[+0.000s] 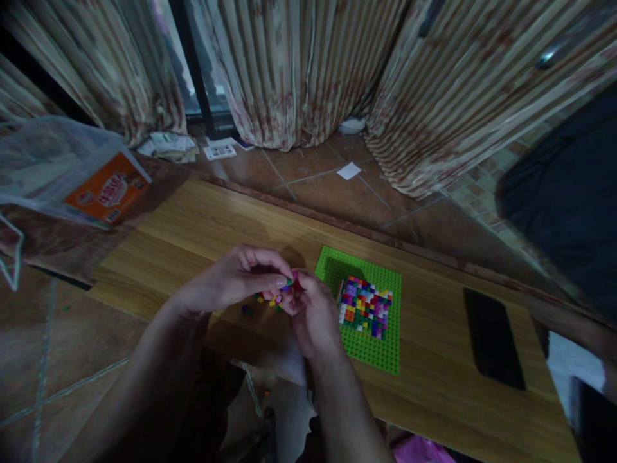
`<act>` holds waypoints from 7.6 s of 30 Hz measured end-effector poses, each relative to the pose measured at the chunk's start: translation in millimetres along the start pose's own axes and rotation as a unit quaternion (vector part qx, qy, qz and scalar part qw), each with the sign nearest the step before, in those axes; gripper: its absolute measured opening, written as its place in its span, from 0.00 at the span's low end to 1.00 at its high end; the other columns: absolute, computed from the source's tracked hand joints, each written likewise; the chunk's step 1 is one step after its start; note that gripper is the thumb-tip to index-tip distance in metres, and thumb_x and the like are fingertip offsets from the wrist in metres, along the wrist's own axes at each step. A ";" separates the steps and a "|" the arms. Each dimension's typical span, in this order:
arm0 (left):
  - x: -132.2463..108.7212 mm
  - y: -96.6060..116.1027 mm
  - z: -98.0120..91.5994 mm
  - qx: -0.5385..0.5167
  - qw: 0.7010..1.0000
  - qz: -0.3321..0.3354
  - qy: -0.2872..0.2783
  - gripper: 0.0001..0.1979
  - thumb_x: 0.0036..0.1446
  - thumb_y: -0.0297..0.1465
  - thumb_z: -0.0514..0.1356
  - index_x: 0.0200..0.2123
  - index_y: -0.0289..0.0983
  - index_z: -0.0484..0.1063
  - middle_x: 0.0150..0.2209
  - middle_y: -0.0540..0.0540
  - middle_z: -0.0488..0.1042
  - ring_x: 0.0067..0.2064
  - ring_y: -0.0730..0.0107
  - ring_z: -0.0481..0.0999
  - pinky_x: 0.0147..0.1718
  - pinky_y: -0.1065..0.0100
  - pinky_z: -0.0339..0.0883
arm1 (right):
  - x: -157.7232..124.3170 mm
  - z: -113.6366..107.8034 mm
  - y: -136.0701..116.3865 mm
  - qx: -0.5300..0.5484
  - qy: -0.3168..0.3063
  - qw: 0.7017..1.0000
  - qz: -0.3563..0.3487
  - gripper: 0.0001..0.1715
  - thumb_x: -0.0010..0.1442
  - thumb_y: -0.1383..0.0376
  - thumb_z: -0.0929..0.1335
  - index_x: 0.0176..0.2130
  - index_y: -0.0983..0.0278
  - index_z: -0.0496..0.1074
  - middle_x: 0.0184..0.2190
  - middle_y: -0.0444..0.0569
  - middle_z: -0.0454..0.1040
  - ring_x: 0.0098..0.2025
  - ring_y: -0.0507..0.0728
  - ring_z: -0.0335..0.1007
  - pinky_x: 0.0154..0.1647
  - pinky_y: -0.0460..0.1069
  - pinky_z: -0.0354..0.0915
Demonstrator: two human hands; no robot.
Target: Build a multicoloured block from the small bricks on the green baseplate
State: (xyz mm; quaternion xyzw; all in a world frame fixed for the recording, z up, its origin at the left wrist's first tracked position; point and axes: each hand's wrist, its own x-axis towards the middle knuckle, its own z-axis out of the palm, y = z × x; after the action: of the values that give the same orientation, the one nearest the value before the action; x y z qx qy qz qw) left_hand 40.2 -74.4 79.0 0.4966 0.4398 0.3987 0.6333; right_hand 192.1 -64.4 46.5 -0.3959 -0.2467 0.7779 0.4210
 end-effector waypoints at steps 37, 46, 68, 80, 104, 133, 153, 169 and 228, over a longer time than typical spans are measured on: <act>6.9 -5.0 7.7 -0.104 0.987 -0.014 0.125 0.09 0.47 0.31 0.68 0.30 0.32 0.75 0.23 0.50 0.75 0.24 0.79 0.72 0.26 0.75 0.68 | -5.3 4.1 0.4 0.012 -0.003 0.999 -0.040 0.09 0.48 0.63 0.77 0.27 0.63 0.75 0.21 0.40 0.71 0.23 0.46 0.62 0.22 0.41 0.60; 8.8 -6.6 16.4 0.029 0.996 0.029 0.085 0.09 0.52 0.33 0.65 0.35 0.35 0.76 0.28 0.49 0.77 0.27 0.76 0.74 0.27 0.74 0.67 | -1.8 -0.4 -2.3 0.064 0.021 0.997 0.022 0.07 0.53 0.61 0.73 0.29 0.63 0.74 0.24 0.40 0.73 0.24 0.48 0.67 0.26 0.41 0.69; -5.2 -12.2 -31.5 0.475 0.831 -0.092 0.274 0.13 0.59 0.32 0.51 0.29 0.36 0.74 0.27 0.47 0.74 0.30 0.70 0.71 0.29 0.71 0.58 | 20.8 -13.8 17.8 -0.088 0.174 0.972 -0.134 0.11 0.51 0.57 0.74 0.34 0.59 0.78 0.38 0.43 0.80 0.43 0.52 0.74 0.46 0.47 0.66; -3.7 -14.7 -31.0 0.522 0.813 -0.200 0.163 0.17 0.60 0.28 0.47 0.40 0.37 0.76 0.40 0.39 0.81 0.42 0.62 0.79 0.39 0.68 0.66 | 18.9 -8.0 21.6 -0.213 0.156 0.953 -0.151 0.16 0.56 0.52 0.70 0.36 0.61 0.79 0.39 0.44 0.80 0.45 0.54 0.73 0.48 0.48 0.64; -1.6 -13.9 -29.0 0.515 0.811 -0.208 0.184 0.17 0.61 0.30 0.47 0.40 0.36 0.76 0.40 0.37 0.80 0.41 0.59 0.79 0.37 0.67 0.67 | 4.3 -12.5 31.6 -0.634 -0.108 0.691 -0.330 0.12 0.58 0.71 0.67 0.37 0.58 0.78 0.43 0.50 0.73 0.47 0.61 0.66 0.51 0.56 0.62; -3.9 -14.1 -28.7 0.491 0.824 -0.197 0.202 0.17 0.62 0.37 0.49 0.43 0.37 0.75 0.43 0.39 0.80 0.42 0.61 0.78 0.38 0.67 0.66 | 7.1 -11.5 37.4 -0.743 -0.097 0.579 -0.322 0.12 0.57 0.70 0.66 0.41 0.63 0.76 0.54 0.56 0.65 0.52 0.65 0.60 0.57 0.61 0.62; -9.1 -13.0 -27.0 0.277 0.960 -0.014 0.042 0.12 0.59 0.37 0.56 0.37 0.36 0.75 0.31 0.49 0.77 0.31 0.74 0.73 0.30 0.73 0.62 | 5.2 -12.1 14.9 -0.601 -0.027 0.734 -0.316 0.08 0.65 0.64 0.64 0.40 0.62 0.73 0.41 0.50 0.74 0.47 0.59 0.69 0.49 0.55 0.65; 3.6 -12.6 -5.8 0.149 0.984 -0.045 0.091 0.10 0.57 0.37 0.57 0.33 0.35 0.71 0.25 0.51 0.72 0.26 0.76 0.69 0.27 0.72 0.63 | 6.5 -4.9 6.0 -0.299 -0.009 0.936 -0.186 0.11 0.57 0.56 0.71 0.32 0.61 0.73 0.25 0.42 0.76 0.29 0.52 0.72 0.31 0.46 0.67; -4.7 -19.4 -26.5 0.450 0.874 -0.103 0.148 0.15 0.61 0.34 0.49 0.37 0.37 0.75 0.32 0.45 0.78 0.32 0.68 0.75 0.30 0.69 0.62 | 26.4 -25.8 12.7 -0.735 0.022 0.628 -0.256 0.09 0.62 0.65 0.67 0.38 0.62 0.79 0.38 0.51 0.76 0.44 0.60 0.70 0.50 0.54 0.62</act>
State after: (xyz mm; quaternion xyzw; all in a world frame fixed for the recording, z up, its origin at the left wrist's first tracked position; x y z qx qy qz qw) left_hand 14.9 -75.1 57.6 0.6150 0.7091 0.1589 0.3061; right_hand 198.7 -47.2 12.1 -0.5119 -0.8186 0.1903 0.1778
